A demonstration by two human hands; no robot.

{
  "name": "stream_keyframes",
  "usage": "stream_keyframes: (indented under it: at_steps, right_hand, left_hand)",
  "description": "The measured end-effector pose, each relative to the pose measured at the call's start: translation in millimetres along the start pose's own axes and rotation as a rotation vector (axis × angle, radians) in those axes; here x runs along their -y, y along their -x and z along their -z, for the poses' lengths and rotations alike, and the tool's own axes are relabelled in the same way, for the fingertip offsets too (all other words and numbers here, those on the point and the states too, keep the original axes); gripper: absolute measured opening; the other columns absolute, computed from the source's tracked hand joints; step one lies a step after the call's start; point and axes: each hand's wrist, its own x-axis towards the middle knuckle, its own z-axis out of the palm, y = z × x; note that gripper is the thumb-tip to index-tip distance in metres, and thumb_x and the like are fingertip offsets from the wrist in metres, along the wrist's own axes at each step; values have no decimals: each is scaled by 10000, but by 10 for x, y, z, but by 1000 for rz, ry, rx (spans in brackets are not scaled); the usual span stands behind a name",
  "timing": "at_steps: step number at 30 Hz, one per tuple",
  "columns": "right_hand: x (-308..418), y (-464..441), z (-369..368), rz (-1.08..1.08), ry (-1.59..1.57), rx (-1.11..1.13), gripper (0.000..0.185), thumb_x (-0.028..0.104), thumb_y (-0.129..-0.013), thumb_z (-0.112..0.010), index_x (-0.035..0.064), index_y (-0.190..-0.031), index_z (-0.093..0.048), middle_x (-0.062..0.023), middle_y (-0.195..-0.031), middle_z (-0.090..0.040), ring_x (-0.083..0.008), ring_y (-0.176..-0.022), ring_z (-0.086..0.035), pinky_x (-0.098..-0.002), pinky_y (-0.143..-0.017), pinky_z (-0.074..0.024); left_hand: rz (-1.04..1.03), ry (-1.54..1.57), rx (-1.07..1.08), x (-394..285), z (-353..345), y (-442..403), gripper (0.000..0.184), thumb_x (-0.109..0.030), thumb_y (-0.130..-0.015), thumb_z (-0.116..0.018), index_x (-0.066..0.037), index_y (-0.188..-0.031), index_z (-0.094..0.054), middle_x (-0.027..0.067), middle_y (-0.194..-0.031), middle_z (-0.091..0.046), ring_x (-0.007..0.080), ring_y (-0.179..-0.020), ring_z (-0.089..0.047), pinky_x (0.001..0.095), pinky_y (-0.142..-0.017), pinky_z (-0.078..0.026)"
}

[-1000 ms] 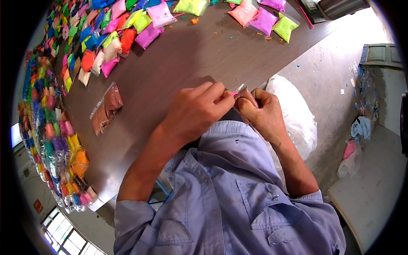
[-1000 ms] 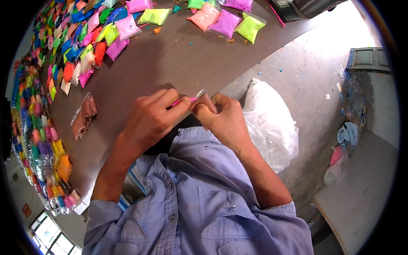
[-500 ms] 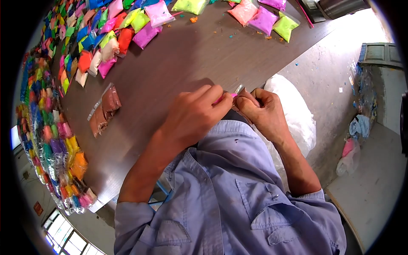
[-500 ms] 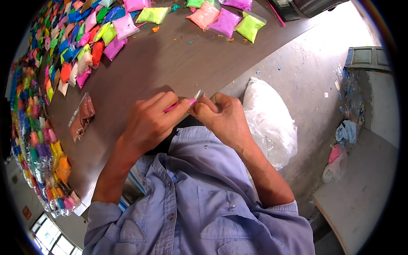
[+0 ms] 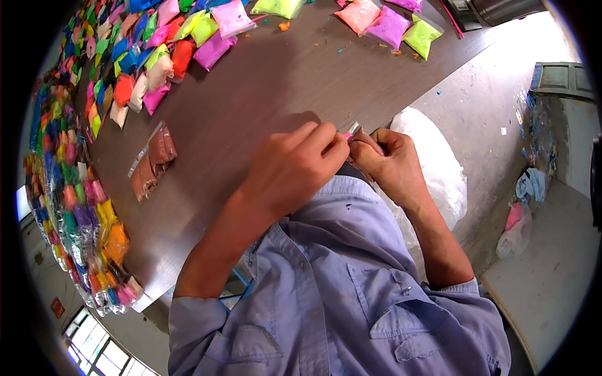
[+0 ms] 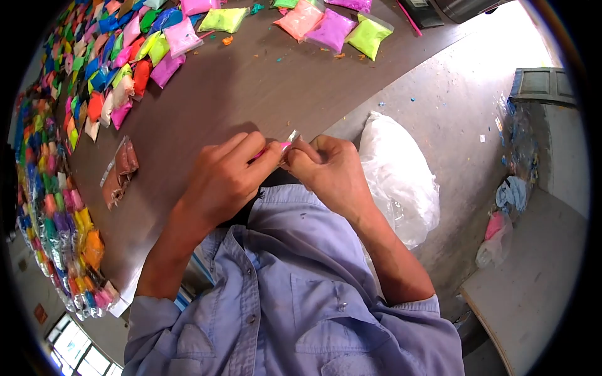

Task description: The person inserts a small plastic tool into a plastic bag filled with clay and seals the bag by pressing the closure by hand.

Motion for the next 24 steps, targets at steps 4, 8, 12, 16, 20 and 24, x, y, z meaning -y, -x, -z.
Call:
stream_keyframes:
  at_steps: [4,8,12,16,20,24]
  right_hand:
    - [-8,0,19,18,-15,-1,411,198,-930,-787,19,-668,-525,13,-672,-572,-41,-690,-520,-271,-549,-425]
    - [-74,-37,70,19,56,21,413,206,-930,-785,21,-669,-524,14,-670,-571,-41,-683,-513,-270,-542,-415]
    - [-72,-38,43,33,54,16,420,218,-926,-791,23,-669,-523,12,-659,-565,-40,-671,-508,-272,-533,-406]
    - [-57,-30,25,7,-33,13,419,218,-922,-795,28,-665,-523,10,-652,-565,-39,-656,-512,-275,-527,-403]
    - [-79,-41,52,3,-7,24,402,205,-925,-789,28,-666,-538,5,-658,-578,-40,-650,-515,-273,-524,-404]
    - [-89,-35,37,12,-39,21,397,200,-925,-786,29,-665,-539,1,-654,-581,-41,-642,-518,-274,-519,-403]
  left_hand:
    - [-32,15,-53,34,-51,-76,177,-67,-876,-717,-69,-1051,-741,32,-869,-588,199,-776,-666,361,-563,-527]
    - [-12,8,-29,9,-8,64,292,-37,-854,-731,-64,-1139,-787,34,-856,-588,212,-759,-667,370,-575,-516]
    - [7,24,-11,-15,11,145,285,-32,-864,-738,-68,-1142,-789,34,-855,-588,210,-755,-668,367,-571,-514]
    - [14,41,-75,1,-103,-21,280,-26,-864,-749,-58,-1140,-785,36,-853,-585,208,-754,-667,367,-575,-519]
    - [14,25,-60,3,-60,-28,259,-17,-863,-749,-48,-1118,-781,35,-856,-590,209,-760,-672,368,-579,-525]
    - [14,33,-45,-41,-20,93,237,-15,-866,-750,-52,-1098,-782,30,-852,-593,202,-759,-675,363,-570,-522]
